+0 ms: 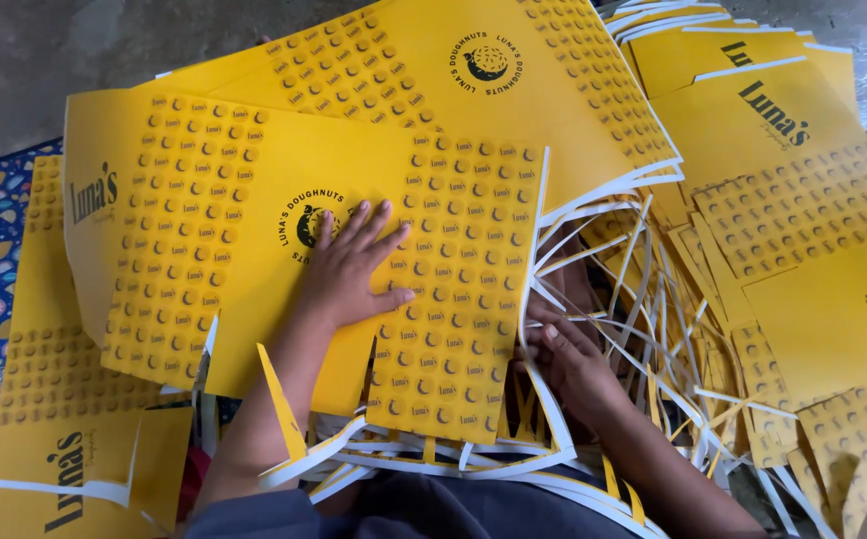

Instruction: Stripping waste paper strips from the edges of printed yellow paper bags

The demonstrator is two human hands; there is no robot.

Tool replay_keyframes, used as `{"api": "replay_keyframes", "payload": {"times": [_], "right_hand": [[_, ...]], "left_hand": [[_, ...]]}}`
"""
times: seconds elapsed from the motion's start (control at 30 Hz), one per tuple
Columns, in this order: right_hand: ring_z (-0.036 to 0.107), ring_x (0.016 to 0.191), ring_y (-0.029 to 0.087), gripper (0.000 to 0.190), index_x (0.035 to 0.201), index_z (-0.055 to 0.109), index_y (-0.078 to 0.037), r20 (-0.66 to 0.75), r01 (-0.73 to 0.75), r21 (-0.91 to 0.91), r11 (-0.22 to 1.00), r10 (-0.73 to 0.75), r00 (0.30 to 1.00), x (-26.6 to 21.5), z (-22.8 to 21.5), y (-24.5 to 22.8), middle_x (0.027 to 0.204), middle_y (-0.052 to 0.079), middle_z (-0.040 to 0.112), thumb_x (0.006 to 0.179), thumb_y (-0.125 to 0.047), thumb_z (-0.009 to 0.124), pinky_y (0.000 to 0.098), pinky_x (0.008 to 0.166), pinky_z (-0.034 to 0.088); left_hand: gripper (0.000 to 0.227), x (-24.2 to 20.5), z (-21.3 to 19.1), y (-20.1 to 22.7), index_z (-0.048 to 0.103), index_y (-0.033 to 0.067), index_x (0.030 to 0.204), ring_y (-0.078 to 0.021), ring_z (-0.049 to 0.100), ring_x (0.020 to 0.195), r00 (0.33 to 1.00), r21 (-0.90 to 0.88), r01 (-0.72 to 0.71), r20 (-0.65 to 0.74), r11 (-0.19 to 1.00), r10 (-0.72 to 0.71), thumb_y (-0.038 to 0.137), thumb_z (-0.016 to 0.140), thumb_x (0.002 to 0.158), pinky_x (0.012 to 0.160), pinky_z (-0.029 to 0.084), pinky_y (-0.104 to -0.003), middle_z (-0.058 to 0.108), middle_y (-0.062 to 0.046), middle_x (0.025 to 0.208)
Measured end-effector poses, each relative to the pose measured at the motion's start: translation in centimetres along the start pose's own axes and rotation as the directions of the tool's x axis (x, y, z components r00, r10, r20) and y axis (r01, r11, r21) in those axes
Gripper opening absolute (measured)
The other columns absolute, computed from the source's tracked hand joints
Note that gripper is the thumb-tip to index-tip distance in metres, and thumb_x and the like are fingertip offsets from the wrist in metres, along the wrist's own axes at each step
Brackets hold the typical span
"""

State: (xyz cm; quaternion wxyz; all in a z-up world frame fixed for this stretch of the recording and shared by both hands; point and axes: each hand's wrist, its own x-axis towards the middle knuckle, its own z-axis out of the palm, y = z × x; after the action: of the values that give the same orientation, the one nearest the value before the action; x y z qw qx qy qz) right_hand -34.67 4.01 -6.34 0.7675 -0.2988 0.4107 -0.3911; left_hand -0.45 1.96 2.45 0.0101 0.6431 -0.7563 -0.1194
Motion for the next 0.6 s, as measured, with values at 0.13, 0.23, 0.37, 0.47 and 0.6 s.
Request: {"api": "replay_keyframes", "payload": {"times": [0.13, 0.23, 0.37, 0.47, 0.6], "right_hand": [[0.067, 0.069, 0.018, 0.023, 0.117, 0.066, -0.002, -0.103, 0.007, -0.038, 0.999, -0.011, 0.995, 2.0, -1.8, 2.5, 0.081, 0.006, 0.063, 0.098, -0.017, 0.066, 0.0318, 0.059, 0.059], [0.062, 0.057, 0.018, 0.008, 0.097, 0.07, -0.004, -0.215, 0.019, -0.053, 0.998, -0.03, 0.976, 2.0, -1.3, 2.0, 0.07, 0.006, 0.06, 0.094, -0.01, 0.074, 0.0296, 0.049, 0.056], [0.067, 0.067, 0.013, 0.018, 0.107, 0.07, -0.005, -0.226, 0.068, -0.17, 0.983, -0.106, 0.969, 2.2, -0.4, 1.4, 0.085, 0.005, 0.066, 0.102, -0.021, 0.065, 0.0231, 0.052, 0.055], [0.069, 0.063, 0.024, 0.026, 0.111, 0.068, 0.001, -0.141, 0.038, -0.106, 0.994, -0.053, 0.989, 2.1, 1.3, 1.1, 0.076, 0.009, 0.061, 0.103, -0.023, 0.064, 0.0407, 0.059, 0.062], [0.064, 0.055, 0.018, 0.015, 0.094, 0.069, 0.0, -0.132, 0.095, -0.194, 0.976, -0.122, 0.984, 4.1, 0.4, 2.4, 0.07, 0.005, 0.057, 0.099, -0.014, 0.069, 0.0296, 0.051, 0.059]], "left_hand": [[0.089, -0.1, 0.1, -0.1, 0.033, 0.0288, 0.16, -0.0324, 0.012, 0.156, 1.0, -0.023, -0.015, -0.012, 1.0, 0.015, 0.079, 0.045, 0.087, 0.122, 0.0, -0.062, 0.019, -0.009, 0.17], [0.089, -0.1, 0.0, -0.1, 0.035, 0.0281, 0.159, -0.0334, 0.013, 0.156, 0.999, -0.034, -0.024, -0.032, 0.999, 0.023, 0.079, 0.047, 0.087, 0.121, 0.0, -0.062, 0.02, -0.01, 0.17], [0.088, -0.1, -0.2, 0.2, 0.033, 0.0303, 0.159, -0.0314, 0.012, 0.156, 1.0, -0.024, -0.006, -0.024, 1.0, 0.006, 0.079, 0.047, 0.087, 0.122, 0.0, -0.061, 0.019, -0.008, 0.17], [0.088, -0.2, 0.0, 0.1, 0.035, 0.0289, 0.159, -0.0326, 0.014, 0.156, 0.999, -0.016, -0.018, -0.031, 1.0, 0.018, 0.078, 0.048, 0.087, 0.121, 0.002, -0.062, 0.021, -0.009, 0.17], [0.088, -0.1, 0.4, -0.2, 0.034, 0.0288, 0.159, -0.0338, 0.015, 0.156, 0.998, 0.001, -0.028, -0.05, 1.0, 0.028, 0.078, 0.048, 0.087, 0.121, 0.002, -0.063, 0.021, -0.01, 0.17]]}}
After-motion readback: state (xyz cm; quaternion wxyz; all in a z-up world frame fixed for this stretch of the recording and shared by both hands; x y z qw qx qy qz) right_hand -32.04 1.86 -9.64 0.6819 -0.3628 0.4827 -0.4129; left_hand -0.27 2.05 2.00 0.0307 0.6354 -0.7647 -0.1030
